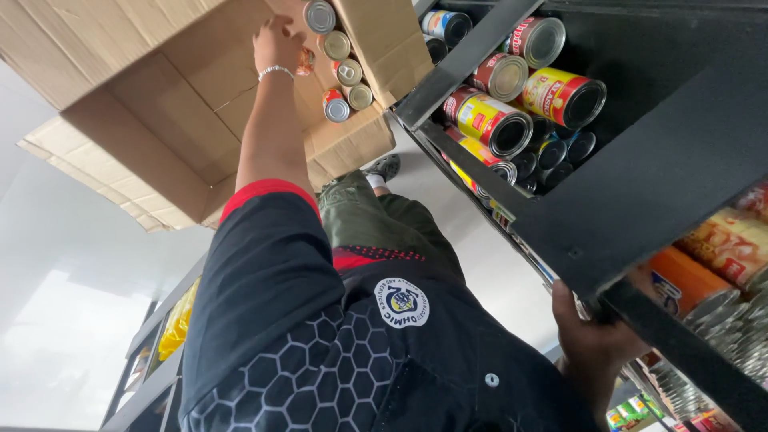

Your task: Moving canned goods from a cardboard box on the floor to the store shelves and organizing them.

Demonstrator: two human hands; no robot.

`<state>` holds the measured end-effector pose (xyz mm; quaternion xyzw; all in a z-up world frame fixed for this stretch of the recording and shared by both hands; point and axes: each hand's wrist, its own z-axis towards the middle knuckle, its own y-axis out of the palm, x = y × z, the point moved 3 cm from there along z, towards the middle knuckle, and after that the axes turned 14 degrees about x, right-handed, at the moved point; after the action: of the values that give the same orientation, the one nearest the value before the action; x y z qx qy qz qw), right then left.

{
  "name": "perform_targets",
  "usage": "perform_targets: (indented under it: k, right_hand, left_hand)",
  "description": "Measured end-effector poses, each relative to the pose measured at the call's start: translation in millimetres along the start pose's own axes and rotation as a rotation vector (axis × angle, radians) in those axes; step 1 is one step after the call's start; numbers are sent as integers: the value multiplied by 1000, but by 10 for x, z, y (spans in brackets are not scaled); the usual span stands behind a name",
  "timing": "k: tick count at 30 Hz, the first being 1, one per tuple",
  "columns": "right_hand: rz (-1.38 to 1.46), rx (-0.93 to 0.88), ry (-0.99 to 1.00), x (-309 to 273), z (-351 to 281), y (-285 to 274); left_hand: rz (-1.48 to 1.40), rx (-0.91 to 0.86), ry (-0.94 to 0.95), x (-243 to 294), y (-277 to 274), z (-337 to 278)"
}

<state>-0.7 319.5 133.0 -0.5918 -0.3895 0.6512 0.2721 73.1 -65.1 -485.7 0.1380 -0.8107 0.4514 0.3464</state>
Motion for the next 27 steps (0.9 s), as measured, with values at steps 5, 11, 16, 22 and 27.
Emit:
perform_targets:
  k: [5, 11, 16, 22, 27]
  right_hand:
    - [-90, 358, -516, 672, -141, -378]
    - [47, 318, -535, 269, -152, -176]
    - [-159, 203, -554, -251, 2, 5]
    - [-365, 277, -664, -232, -48, 30]
    - [-328, 333, -667, -202, -61, 40]
  left_hand:
    - [94, 140, -152, -377, 259, -516]
    - [-30, -62, -184, -264, 570, -892]
    - [32, -190, -167, -289, 644, -813]
    - [71, -237, -258, -192, 682, -979]
    - [315, -22, -128, 738, 275, -1493]
